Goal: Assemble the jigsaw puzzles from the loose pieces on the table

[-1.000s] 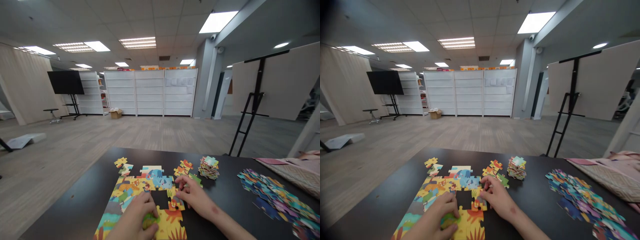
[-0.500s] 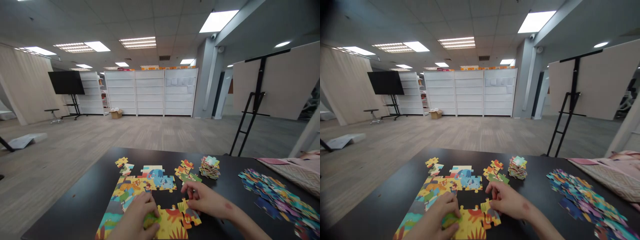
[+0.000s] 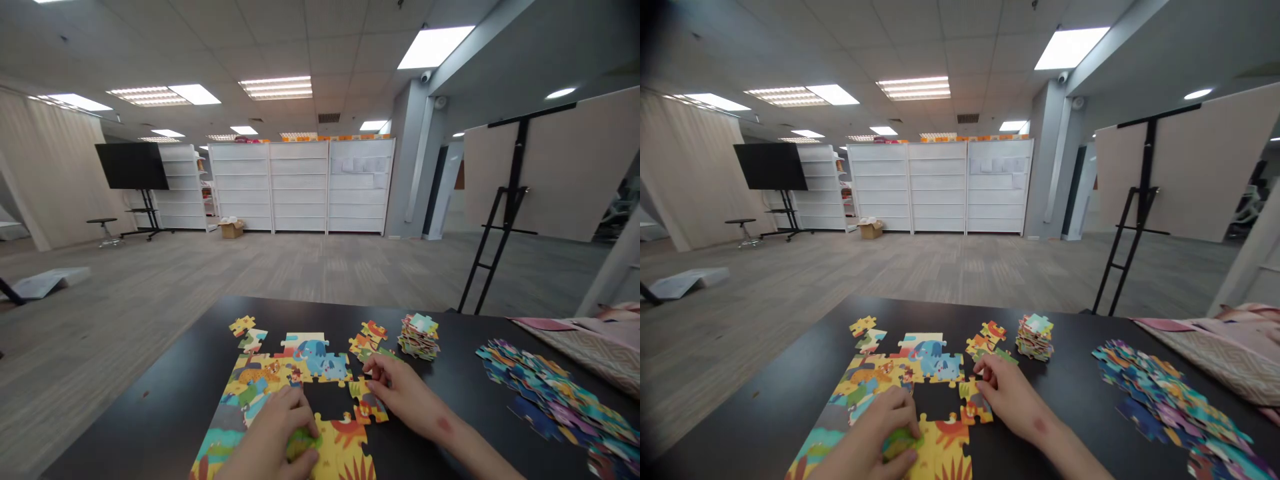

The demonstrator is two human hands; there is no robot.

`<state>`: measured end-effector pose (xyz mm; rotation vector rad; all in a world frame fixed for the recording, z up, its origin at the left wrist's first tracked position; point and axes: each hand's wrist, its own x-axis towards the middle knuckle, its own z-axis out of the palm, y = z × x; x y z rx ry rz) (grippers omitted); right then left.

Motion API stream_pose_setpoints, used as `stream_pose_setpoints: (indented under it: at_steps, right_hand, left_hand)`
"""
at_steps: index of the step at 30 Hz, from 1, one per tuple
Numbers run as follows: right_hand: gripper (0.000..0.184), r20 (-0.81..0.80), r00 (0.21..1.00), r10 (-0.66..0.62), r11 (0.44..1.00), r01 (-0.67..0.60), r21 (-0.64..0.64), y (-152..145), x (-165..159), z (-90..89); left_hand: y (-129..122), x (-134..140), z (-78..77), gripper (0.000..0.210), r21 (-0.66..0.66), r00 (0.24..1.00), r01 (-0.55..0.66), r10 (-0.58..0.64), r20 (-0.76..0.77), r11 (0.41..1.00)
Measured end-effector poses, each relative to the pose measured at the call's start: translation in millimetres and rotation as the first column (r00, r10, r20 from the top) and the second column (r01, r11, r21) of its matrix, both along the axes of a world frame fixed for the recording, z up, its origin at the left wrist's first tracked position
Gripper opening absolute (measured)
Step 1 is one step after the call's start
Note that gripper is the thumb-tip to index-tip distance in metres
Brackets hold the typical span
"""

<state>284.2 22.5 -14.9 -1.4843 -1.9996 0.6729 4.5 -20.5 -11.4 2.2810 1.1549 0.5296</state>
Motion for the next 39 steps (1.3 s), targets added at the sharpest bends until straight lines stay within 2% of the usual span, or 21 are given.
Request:
stream_pose_setpoints:
  at_steps: [7, 13, 21, 30, 39]
  right_hand:
    - [0.006, -0.019, 0.999, -0.028, 0.997, 0.029, 0.071, 3, -7, -7.9]
    - [0.006, 0.0, 1.0, -0.006, 0.998, 0.006, 0.057, 1, -10, -4.6]
    - [0.006, 0.063, 0.998, 0.003, 0.995, -0.009, 0.094, -6, -15, 0.4]
    - [0.016, -0.01, 1.0, 0.001, 0.997, 0.0, 0.078, -5, -11, -5.2]
    - [0.018, -0.033, 0.999, -0.007, 0.996, 0.01, 0.087, -3, -10, -7.3]
  left_hand:
    - [1, 1, 1.0, 0.026, 0.027, 1.0, -0.001, 0.001, -0.003, 1.0]
    - [4, 0, -1.5, 0.023, 0.085, 0.999, 0.029, -0.025, -0.044, 0.996]
    - [1, 1, 2.1, 0.027, 0.0, 1.0, -0.003, 0.003, -0.01, 1.0]
    - [9, -1, -7.7, 0.02, 0.092, 0.996, 0.056, -0.05, -0.067, 0.994]
    - [5, -1, -5.6, 0.025, 0.026, 0.999, 0.005, -0.003, -0.046, 1.0]
